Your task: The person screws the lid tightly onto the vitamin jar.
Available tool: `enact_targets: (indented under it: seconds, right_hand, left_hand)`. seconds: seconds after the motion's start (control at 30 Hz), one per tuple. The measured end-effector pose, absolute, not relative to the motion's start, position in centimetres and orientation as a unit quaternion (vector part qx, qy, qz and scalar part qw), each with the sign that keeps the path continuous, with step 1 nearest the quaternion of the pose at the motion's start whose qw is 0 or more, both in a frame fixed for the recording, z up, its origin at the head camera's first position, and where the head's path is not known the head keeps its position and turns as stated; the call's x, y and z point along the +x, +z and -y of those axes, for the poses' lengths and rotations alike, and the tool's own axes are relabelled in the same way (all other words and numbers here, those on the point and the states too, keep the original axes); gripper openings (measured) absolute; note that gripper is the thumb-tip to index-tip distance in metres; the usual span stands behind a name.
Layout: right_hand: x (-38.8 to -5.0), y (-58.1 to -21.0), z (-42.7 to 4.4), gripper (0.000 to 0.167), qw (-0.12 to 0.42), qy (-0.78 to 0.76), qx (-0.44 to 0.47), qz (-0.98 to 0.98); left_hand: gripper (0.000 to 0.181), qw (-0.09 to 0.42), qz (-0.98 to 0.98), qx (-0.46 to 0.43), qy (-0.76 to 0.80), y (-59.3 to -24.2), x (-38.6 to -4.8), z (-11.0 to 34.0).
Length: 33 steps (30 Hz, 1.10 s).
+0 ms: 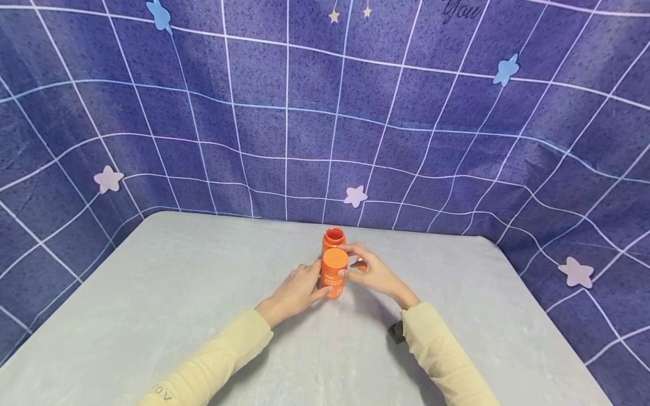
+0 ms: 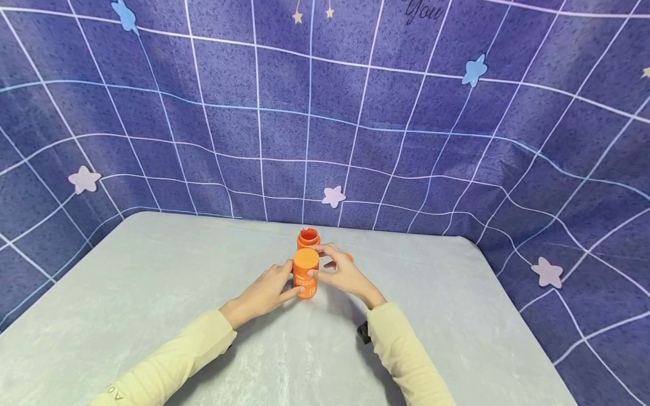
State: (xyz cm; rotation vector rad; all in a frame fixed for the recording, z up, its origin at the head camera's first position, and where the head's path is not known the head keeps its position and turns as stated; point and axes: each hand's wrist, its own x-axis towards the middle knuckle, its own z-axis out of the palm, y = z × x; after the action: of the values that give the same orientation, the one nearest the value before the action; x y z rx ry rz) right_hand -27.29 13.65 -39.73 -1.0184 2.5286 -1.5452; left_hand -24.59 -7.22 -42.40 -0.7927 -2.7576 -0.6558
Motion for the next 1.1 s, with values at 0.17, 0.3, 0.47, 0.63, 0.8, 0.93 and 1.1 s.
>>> enact_targets:
  seconds: [0.17,0.3,0.47,0.63,0.8,0.93,1.1]
  right_hand:
    - [-27.2,-39.8,-13.4,0.05,0.003,-0.498,-0.315,-0.808]
    - [-26.4,-39.1,-13.0,0.048,-0.002,-0.509,-0.312,-0.803]
    - [-25.0,-37.4,-12.4,0.045,-0.005,-0.515,-0.31,-0.799]
    - [-24.6,-37.1,-12.1,0.042,-0.016,-0.516,-0.309,-0.799]
    - [-24.5,-37.2,-12.0,0.042,-0.029,-0.513,-0.312,-0.799]
    - [-24.4,-37.2,-12.1,0.041,-0.031,-0.509,-0.309,-0.803]
    - [-24.8,-37.7,-12.1,0.04,-0.032,-0.507,-0.308,-0.804]
  left_hand:
    - [0.058,0.1,0.932,-0.268,-0.221,-42.4,-24.6,7.2]
    - [0.058,0.101,0.933,-0.268,-0.217,-42.4,-24.5,7.2]
    - [0.059,0.109,0.933,-0.269,-0.213,-42.4,-24.5,7.1]
    - [0.056,0.116,0.933,-0.269,-0.208,-42.3,-24.5,7.0]
    - [0.055,0.117,0.934,-0.267,-0.206,-42.2,-24.3,7.0]
    - [0.053,0.133,0.932,-0.271,-0.202,-42.1,-24.2,6.9]
    - [0.052,0.135,0.933,-0.267,-0.199,-42.2,-24.2,6.8]
